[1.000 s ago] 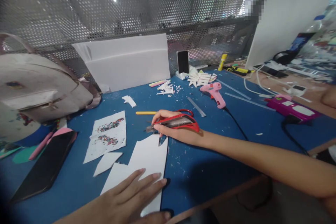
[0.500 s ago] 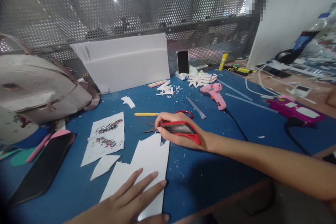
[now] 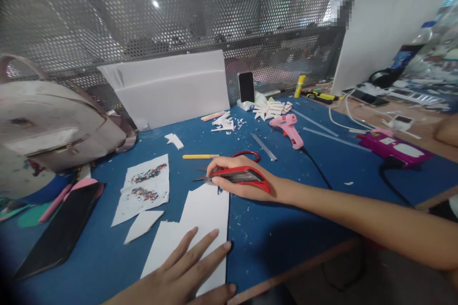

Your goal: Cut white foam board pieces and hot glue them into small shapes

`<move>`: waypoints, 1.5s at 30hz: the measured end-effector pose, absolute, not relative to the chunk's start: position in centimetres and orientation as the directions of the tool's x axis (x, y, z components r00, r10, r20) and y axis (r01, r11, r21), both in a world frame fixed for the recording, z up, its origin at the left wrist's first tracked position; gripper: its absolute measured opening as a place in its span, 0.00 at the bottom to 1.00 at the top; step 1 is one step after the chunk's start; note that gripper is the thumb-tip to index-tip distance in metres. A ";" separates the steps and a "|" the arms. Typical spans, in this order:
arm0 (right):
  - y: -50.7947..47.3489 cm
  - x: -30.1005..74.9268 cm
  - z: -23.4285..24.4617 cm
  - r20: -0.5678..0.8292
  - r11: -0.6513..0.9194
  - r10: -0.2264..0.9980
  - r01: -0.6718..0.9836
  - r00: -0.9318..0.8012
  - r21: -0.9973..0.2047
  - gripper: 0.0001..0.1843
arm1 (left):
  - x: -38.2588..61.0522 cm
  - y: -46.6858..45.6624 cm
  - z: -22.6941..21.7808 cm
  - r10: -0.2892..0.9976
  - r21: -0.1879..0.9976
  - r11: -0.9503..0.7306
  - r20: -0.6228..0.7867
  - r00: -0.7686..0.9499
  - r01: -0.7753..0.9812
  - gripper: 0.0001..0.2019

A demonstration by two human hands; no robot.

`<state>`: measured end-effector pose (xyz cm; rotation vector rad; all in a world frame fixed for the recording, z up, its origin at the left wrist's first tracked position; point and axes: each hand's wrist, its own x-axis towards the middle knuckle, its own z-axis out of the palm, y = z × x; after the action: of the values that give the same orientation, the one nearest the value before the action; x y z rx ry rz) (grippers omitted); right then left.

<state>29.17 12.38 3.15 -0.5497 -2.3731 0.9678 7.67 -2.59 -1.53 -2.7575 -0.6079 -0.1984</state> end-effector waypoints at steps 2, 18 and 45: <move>12.5 28.9 3.0 0.298 0.667 0.523 0.167 -0.798 -0.726 0.11 | 7.7 -2.6 -1.6 0.397 -0.244 -0.857 0.247 0.884 0.453 0.22; 13.6 27.7 3.0 0.283 0.718 0.470 0.175 -0.836 -0.674 0.11 | 8.5 0.8 -1.9 0.535 0.037 -0.845 0.094 0.840 0.534 0.41; 14.7 30.0 1.7 0.383 0.760 0.574 0.297 -0.724 -0.578 0.16 | 3.0 1.2 4.5 0.510 0.115 -0.853 -0.030 0.860 0.510 0.34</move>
<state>30.03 14.67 1.71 -0.6515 -2.3994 0.6607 2.97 1.21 4.45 -3.1436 -0.8653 -0.0018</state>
